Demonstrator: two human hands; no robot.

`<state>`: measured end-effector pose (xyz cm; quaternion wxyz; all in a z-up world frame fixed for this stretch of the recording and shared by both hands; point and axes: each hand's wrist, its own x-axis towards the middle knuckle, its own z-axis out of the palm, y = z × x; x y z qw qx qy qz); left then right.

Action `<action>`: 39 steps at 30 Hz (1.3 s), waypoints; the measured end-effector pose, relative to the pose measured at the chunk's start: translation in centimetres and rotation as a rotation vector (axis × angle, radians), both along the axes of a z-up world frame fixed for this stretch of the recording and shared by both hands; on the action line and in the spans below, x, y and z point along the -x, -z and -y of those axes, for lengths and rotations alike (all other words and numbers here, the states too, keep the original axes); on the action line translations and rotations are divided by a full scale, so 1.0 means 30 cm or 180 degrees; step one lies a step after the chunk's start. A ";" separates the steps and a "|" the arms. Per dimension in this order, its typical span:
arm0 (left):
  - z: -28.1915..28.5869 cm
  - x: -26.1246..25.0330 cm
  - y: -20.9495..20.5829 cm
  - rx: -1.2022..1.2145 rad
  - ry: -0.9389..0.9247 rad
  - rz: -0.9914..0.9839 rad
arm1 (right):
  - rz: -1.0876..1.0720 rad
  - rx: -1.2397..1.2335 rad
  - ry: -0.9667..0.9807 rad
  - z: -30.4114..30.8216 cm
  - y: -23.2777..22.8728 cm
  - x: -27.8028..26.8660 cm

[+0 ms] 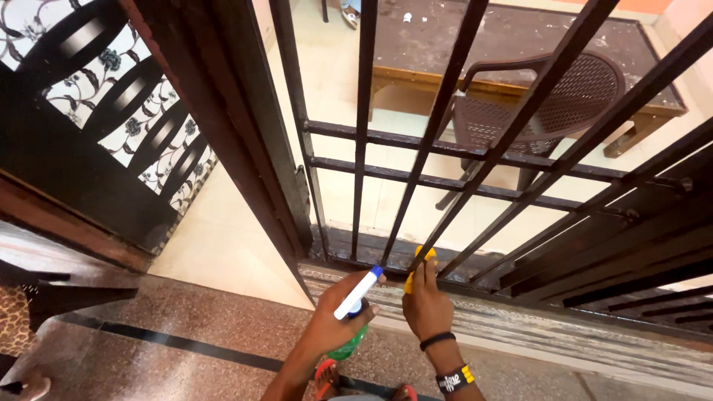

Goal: The person sprays a liquid from a bottle onto the metal bars of a gate and wipes them with a cloth.

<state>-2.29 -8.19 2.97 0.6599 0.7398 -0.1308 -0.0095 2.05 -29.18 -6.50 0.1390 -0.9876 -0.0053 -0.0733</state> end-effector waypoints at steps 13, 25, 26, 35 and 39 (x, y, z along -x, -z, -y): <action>-0.006 0.011 -0.009 -0.0017 0.0023 -0.0059 | -0.0581 0.0146 -0.0047 0.029 -0.054 0.116; -0.009 -0.007 -0.003 0.0132 0.0076 0.0084 | -0.0127 -0.0117 -0.0058 0.016 -0.041 0.015; -0.014 -0.007 0.004 0.0204 0.0085 0.0005 | -0.0133 -0.0105 -0.0087 0.017 -0.050 0.041; -0.002 -0.022 -0.006 -0.0019 0.0074 0.0164 | -0.0366 0.0006 -0.0126 0.039 -0.025 0.009; 0.000 -0.031 -0.019 0.0048 0.0134 0.0362 | -0.0081 -0.0176 -0.0128 0.027 0.019 -0.036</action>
